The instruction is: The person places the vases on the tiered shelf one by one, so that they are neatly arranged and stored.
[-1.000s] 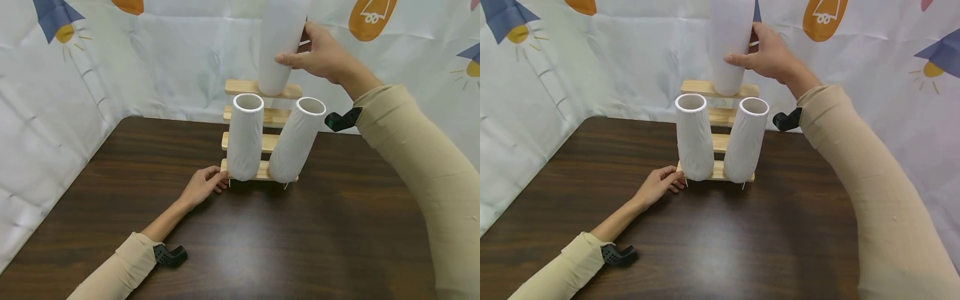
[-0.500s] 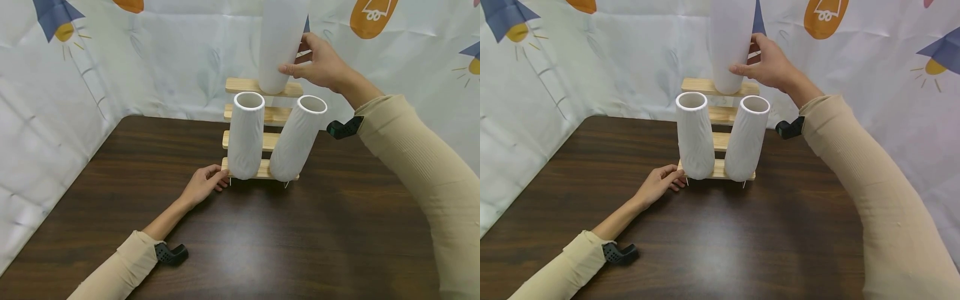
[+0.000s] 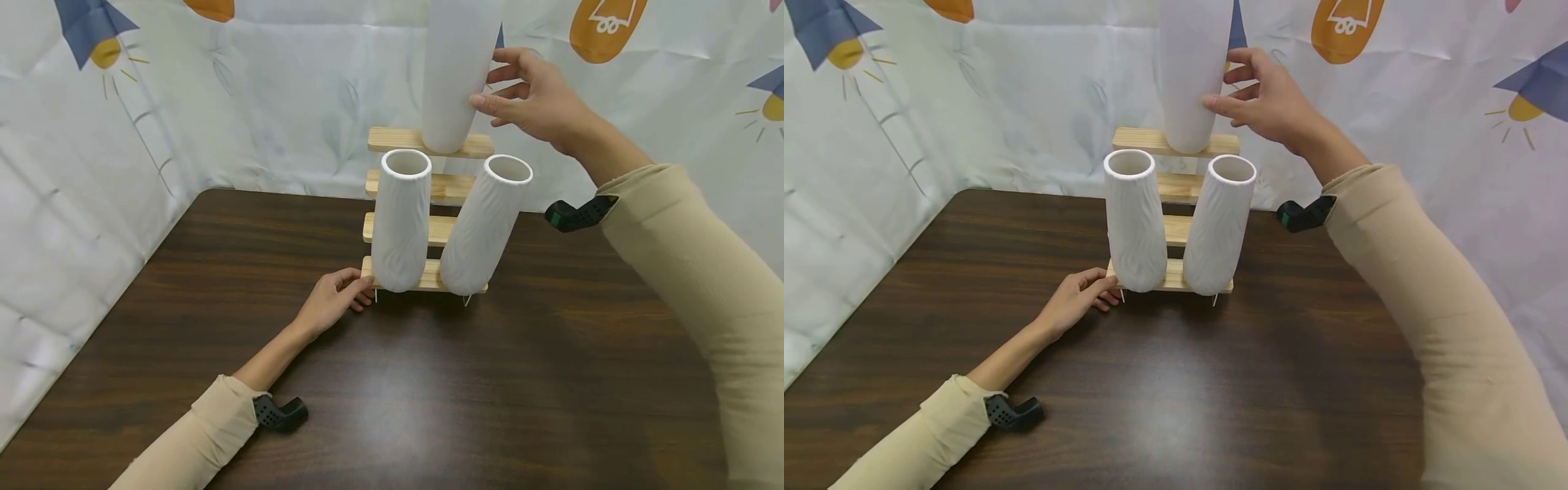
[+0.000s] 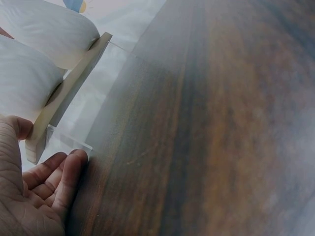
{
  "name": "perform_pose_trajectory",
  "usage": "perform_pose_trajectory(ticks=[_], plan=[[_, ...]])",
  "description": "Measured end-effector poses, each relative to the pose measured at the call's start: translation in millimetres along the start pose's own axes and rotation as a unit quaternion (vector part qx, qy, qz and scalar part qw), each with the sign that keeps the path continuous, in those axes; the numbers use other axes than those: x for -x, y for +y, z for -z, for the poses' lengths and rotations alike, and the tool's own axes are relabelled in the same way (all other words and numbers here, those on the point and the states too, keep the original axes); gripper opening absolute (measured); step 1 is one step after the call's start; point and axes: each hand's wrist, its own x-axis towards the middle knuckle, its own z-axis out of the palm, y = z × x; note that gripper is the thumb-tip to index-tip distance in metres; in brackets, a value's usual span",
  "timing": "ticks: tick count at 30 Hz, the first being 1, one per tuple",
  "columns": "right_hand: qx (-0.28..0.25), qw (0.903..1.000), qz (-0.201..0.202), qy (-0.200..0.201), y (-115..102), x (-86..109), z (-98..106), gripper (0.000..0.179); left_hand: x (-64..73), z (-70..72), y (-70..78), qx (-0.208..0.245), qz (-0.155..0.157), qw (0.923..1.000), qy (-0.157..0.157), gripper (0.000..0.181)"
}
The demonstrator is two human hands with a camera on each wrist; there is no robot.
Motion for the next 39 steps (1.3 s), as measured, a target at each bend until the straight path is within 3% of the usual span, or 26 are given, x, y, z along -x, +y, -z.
perform_pose_trajectory(ticks=[8, 14, 20, 26, 32, 39], plan=[[-0.058, 0.998, 0.024, 0.011, 4.6, 21.4, 2.3, 0.072, -1.2, 1.8, 1.8, 0.005, 0.01, 0.9999, 0.002, 0.035], [-0.073, 0.9964, 0.035, 0.023, 12.2, 47.8, -4.3, 0.06, -0.3, 3.9, 4.9, 0.026, 0.04, 0.9989, 0.004, 0.037], [-0.094, 0.9944, 0.033, 0.034, 15.8, 73.7, -12.1, 0.052, 4.2, 6.6, 9.6, 0.059, 0.051, 0.9969, -0.001, 0.037], [-0.152, 0.9874, 0.021, 0.036, 17.5, 90.2, -17.3, 0.051, 13.7, 12.6, 11.4, 0.078, 0.05, 0.9956, -0.015, 0.038], [-0.161, 0.9859, 0.03, 0.036, 25.4, 105.6, -19.7, 0.053, 19.3, 17.5, 14.7, 0.053, 0.057, 0.9969, -0.013, 0.04], [-0.162, 0.9832, 0.069, 0.046, 43.8, 125.0, -22.2, 0.049, 27.6, 30.2, 18.2, -0.024, 0.035, 0.999, 0.01, 0.039]])
